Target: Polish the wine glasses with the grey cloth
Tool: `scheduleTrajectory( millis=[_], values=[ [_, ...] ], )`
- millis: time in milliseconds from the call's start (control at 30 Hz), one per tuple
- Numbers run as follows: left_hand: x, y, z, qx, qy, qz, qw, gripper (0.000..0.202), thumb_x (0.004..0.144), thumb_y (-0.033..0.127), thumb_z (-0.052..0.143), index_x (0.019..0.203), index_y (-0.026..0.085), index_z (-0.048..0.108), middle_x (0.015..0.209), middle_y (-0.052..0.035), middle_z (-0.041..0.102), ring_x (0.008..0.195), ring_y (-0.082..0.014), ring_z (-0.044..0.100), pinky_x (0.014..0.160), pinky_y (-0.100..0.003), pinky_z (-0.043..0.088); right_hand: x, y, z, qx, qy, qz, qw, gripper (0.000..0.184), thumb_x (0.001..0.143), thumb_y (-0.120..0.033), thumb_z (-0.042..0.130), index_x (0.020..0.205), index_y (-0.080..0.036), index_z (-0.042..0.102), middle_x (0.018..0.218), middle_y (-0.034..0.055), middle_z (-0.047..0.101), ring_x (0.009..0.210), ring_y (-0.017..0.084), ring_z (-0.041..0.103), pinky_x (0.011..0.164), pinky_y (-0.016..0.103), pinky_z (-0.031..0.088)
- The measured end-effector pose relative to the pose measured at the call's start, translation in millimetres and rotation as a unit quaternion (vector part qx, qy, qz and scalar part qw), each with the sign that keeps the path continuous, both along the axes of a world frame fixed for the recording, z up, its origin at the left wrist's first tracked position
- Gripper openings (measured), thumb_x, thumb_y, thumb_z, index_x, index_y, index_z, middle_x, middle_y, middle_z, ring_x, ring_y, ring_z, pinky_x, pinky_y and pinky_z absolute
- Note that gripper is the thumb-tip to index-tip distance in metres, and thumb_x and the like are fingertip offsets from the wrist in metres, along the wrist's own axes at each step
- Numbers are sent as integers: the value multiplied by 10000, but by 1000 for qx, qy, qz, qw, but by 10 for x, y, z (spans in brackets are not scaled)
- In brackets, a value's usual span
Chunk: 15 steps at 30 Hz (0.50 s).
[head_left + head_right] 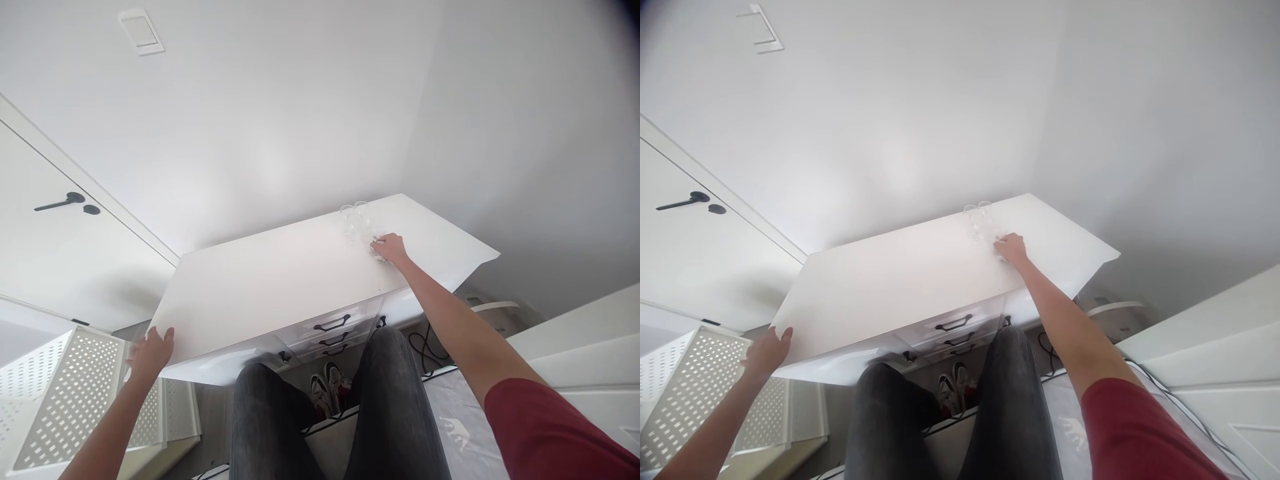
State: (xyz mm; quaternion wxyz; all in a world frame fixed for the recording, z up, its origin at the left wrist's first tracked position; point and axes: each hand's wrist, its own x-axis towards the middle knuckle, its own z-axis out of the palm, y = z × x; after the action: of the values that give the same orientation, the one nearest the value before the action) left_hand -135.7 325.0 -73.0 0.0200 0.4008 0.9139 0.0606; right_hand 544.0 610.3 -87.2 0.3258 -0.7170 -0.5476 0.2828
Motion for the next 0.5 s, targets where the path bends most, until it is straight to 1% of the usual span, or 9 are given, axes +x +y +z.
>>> scheduleTrajectory(
  millis=[33,67,133,167,267,333,400,433,500],
  values=[
    [-38,-12,-16,4,-28,36,999,1053,865,713,410,1511,-117,469,1500,-504,475,1451,-679,436,1071,-865,355,-9,-4,-2,0,-2,5,1000,260,805,-260,800,1001,-92,833,866,105,791,561,128,630,532,234,468],
    [-71,-18,-29,11,-51,56,997,1088,835,725,445,1507,-130,465,1510,-509,462,1458,-685,422,1091,-860,340,-17,-11,-5,-2,-3,9,1000,254,808,-261,796,998,-98,834,897,105,799,549,122,621,522,234,462],
    [-122,-16,-44,26,-71,63,995,1126,794,740,487,1477,-155,476,1505,-531,444,1454,-698,416,1103,-851,334,-29,-31,-10,-8,-4,16,1000,269,816,-263,784,1029,-107,834,939,102,809,515,112,602,504,236,455],
    [-137,-7,-45,33,-76,69,994,1126,779,743,503,1467,-147,484,1508,-537,434,1456,-701,413,1092,-849,342,-35,-42,-9,-11,-5,18,1000,276,821,-265,779,1043,-110,833,942,98,811,499,110,596,499,238,455],
    [-129,37,-31,32,-98,109,989,1088,748,732,535,1500,-51,460,1569,-509,391,1502,-671,386,1019,-844,384,-33,-73,22,-14,-11,23,1000,260,830,-277,784,1027,-115,834,951,97,815,513,116,618,512,238,468],
    [-80,70,-22,23,-106,139,984,1051,754,704,526,1533,7,417,1626,-464,356,1547,-626,356,1015,-813,397,16,-97,81,-6,-25,20,999,306,810,-314,839,1047,-121,829,1063,118,816,603,128,670,554,230,493],
    [-7,96,-18,23,-98,160,982,1000,788,661,494,1553,27,389,1659,-427,340,1578,-576,338,1058,-769,383,158,-131,166,-1,-52,23,998,425,751,-371,922,1092,-138,819,1198,140,796,724,147,713,625,228,523],
    [33,105,-17,25,-89,169,981,979,807,640,478,1560,21,382,1667,-418,335,1586,-556,334,1081,-752,370,278,-154,212,-3,-71,25,997,476,722,-399,955,1102,-150,814,1235,147,785,767,158,722,660,236,534],
    [106,117,-6,25,-73,177,981,964,845,623,440,1575,-3,366,1674,-413,325,1591,-542,322,1098,-747,348,635,-213,289,-26,-113,20,993,467,729,-432,966,1077,-163,810,1193,156,787,773,170,718,691,267,533]
  ],
)
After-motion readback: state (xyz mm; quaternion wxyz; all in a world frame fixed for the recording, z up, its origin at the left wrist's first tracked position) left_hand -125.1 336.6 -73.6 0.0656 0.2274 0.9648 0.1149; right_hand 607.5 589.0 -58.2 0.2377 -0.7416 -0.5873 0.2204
